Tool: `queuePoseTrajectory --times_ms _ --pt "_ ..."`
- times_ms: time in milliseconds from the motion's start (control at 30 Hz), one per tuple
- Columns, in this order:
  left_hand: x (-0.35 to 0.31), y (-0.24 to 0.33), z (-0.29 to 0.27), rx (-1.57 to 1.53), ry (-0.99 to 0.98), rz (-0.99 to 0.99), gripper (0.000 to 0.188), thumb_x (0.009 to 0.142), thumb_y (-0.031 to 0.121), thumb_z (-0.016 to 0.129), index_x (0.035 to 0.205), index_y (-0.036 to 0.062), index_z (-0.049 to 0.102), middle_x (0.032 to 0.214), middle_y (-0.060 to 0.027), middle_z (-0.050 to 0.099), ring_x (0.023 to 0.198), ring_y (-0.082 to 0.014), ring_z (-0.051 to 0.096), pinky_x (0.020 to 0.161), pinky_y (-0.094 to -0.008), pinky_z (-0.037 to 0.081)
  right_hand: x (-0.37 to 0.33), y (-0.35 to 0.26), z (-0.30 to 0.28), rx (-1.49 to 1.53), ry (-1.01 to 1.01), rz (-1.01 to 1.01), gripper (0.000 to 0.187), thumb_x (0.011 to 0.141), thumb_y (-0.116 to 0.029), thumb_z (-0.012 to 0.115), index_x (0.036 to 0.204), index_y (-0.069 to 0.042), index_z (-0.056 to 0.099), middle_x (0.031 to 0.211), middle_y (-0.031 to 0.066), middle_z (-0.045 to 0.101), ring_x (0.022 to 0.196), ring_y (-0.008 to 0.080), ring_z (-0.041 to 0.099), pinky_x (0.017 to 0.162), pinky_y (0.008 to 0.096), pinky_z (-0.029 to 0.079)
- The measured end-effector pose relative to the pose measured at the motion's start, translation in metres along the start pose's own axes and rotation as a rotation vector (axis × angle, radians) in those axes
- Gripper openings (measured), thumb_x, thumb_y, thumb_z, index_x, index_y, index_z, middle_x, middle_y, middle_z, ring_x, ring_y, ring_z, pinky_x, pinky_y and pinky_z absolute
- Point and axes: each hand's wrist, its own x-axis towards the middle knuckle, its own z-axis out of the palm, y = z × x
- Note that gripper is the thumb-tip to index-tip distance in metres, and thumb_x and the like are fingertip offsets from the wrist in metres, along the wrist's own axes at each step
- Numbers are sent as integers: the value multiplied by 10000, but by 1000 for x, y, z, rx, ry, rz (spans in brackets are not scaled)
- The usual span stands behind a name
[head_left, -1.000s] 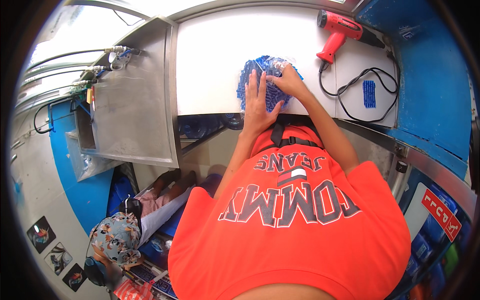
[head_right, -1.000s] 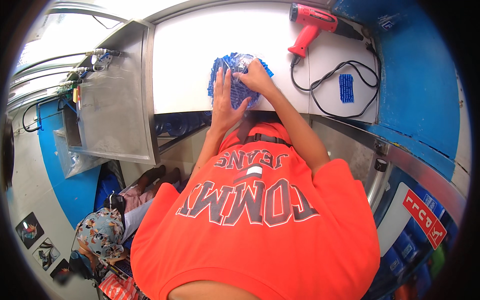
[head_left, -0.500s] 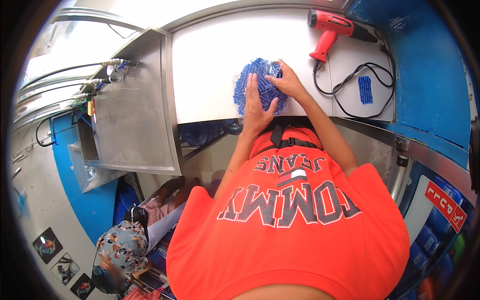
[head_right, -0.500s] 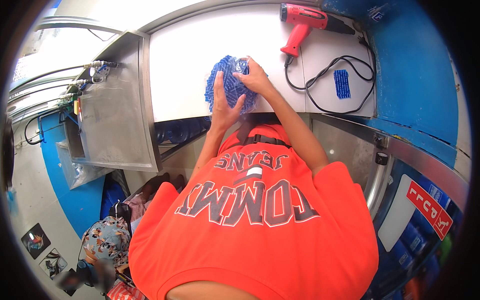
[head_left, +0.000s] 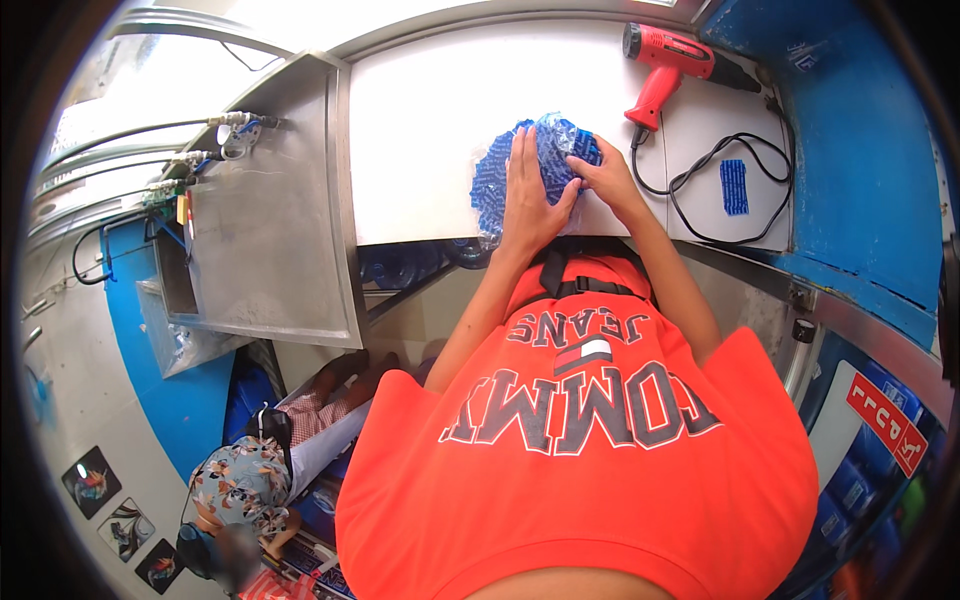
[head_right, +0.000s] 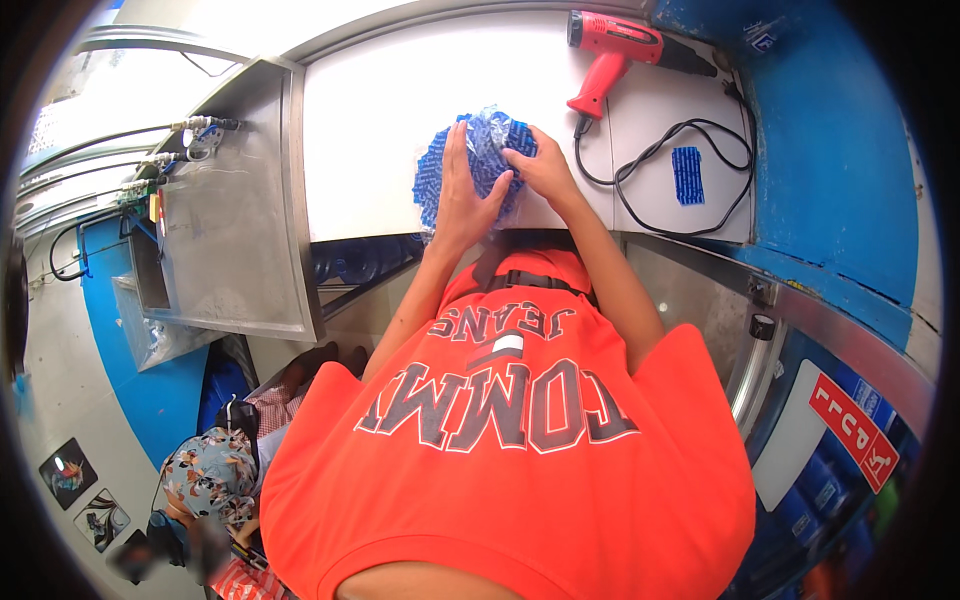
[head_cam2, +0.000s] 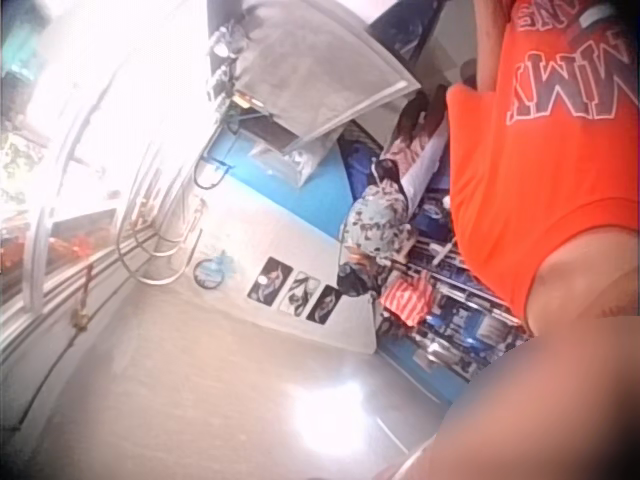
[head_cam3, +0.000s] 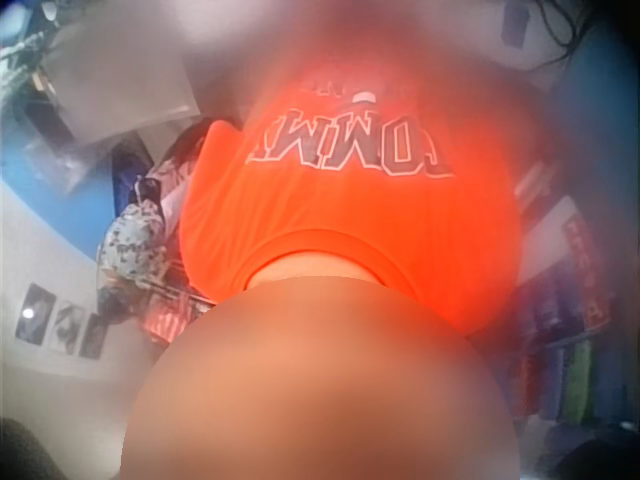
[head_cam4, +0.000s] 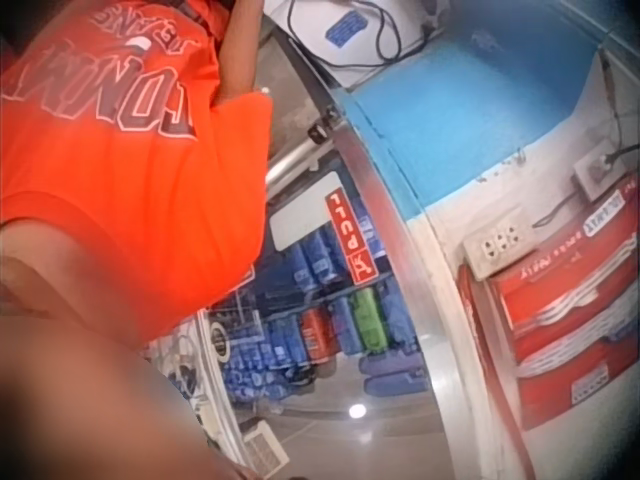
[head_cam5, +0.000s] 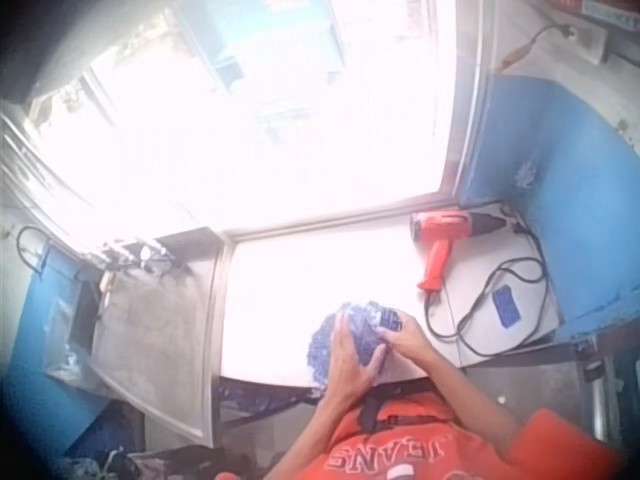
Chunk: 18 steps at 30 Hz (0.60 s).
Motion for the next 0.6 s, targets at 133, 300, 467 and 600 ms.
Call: queuePoseTrajectory --times_ms 133,300,467,600 --pt "11 2 1 36 -29 1 955 850 290 757 1582 8 212 1593 -294 259 1505 -445 233 1205 -594 202 -11 6 -16 64 77 101 323 911 -107 731 1216 -43 644 963 -8 698 792 58 642 624 212 533" --pt "16 4 7 167 -125 4 874 866 264 744 1586 102 277 1593 -281 275 1504 -443 241 1210 -588 196 -13 15 -36 125 104 114 362 915 -105 733 1253 -47 617 1002 10 698 839 82 670 644 231 564" --pt "23 -5 13 220 -190 -41 762 873 199 675 1567 198 362 1595 -268 284 1502 -451 240 1205 -632 160 -15 22 -45 162 94 105 347 928 -76 713 1254 -33 603 1044 27 697 887 110 692 733 285 611" --pt "17 -12 12 160 -152 -44 688 890 144 629 1540 194 411 1591 -259 302 1500 -445 250 1208 -631 150 -23 18 -51 205 129 120 329 935 -68 705 1246 -30 601 1064 35 696 908 124 700 766 305 620"
